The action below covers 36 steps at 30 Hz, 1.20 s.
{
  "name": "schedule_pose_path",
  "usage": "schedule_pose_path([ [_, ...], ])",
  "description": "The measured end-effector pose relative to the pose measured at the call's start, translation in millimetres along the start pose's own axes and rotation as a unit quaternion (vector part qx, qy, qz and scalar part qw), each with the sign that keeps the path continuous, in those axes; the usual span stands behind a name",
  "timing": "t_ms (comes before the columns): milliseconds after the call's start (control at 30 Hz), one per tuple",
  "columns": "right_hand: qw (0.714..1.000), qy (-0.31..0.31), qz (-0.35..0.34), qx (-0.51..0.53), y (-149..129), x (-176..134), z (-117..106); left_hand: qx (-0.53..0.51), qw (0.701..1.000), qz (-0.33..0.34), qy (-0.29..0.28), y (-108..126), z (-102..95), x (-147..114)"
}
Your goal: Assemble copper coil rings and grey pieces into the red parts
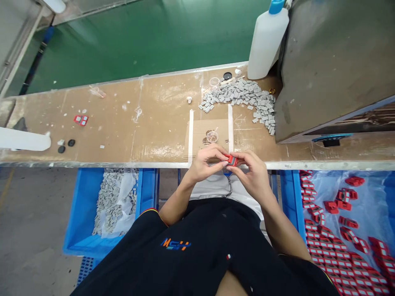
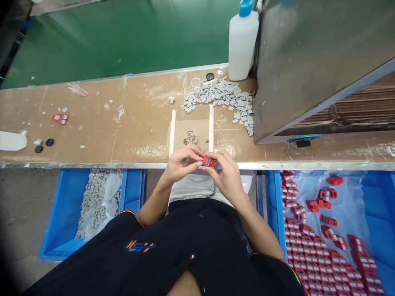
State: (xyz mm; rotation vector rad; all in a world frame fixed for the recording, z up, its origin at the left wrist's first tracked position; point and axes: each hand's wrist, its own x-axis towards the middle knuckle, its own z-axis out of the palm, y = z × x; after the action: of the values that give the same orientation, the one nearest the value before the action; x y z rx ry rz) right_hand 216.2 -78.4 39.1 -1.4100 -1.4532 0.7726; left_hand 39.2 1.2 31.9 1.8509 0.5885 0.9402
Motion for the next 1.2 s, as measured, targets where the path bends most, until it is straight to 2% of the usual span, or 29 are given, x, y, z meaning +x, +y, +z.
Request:
schedule_pose_path([
  [133,1.0,-0.011,0.005,0.025,2.5,-1.2,-1.5,-0.016,1.0,-0.009,-0.014,0.7,-0.4,-0.2],
  [233,1.0,-0.016,0.009,0.014,2.9,-2.4,-1.7,-0.026,0.999,-0.023,-0.004,0.0,1.1,-2.0],
  [467,0.999,-0.014,-0.039,-0.029,5.4,-6.6,-6.5,-0.046,0.998,-0.038,0.008,-5.2,10.6,-5.8],
  [567,1.0,-0.012,-0.003,0.008,10.5,-10.1,-4.0,-0.069,0.996,-0.056,-0.001,-9.7,14.5,-5.8],
  [700,0.987,0.033,0.073,0.14,19.2,-15.3,8.4,-0.133,0.987,-0.086,-0.022,-18.4,18.1,-4.8],
  [767,0.983,0.048,0.078,0.159,20.7,-15.9,12.6,-0.123,0.987,-0.099,-0.029,-22.0,18.5,-4.1],
  [867,0.996,0.053,0.042,0.06,17.0,-12.1,9.6,-0.042,0.995,-0.079,-0.038,-25.3,17.2,-3.3],
  [967,0.999,0.015,0.009,-0.034,11.3,-4.7,-0.4,0.026,0.998,-0.027,-0.046,-26.9,15.3,-2.7],
  [1067,0.998,-0.031,-0.009,-0.047,10.8,0.9,-7.9,0.035,0.998,-0.016,-0.053,-28.6,13.1,-2.4],
  [1200,0.998,-0.037,-0.009,-0.046,16.1,1.5,-8.2,0.014,0.997,-0.03,-0.068,-31.9,10.2,-3.4],
])
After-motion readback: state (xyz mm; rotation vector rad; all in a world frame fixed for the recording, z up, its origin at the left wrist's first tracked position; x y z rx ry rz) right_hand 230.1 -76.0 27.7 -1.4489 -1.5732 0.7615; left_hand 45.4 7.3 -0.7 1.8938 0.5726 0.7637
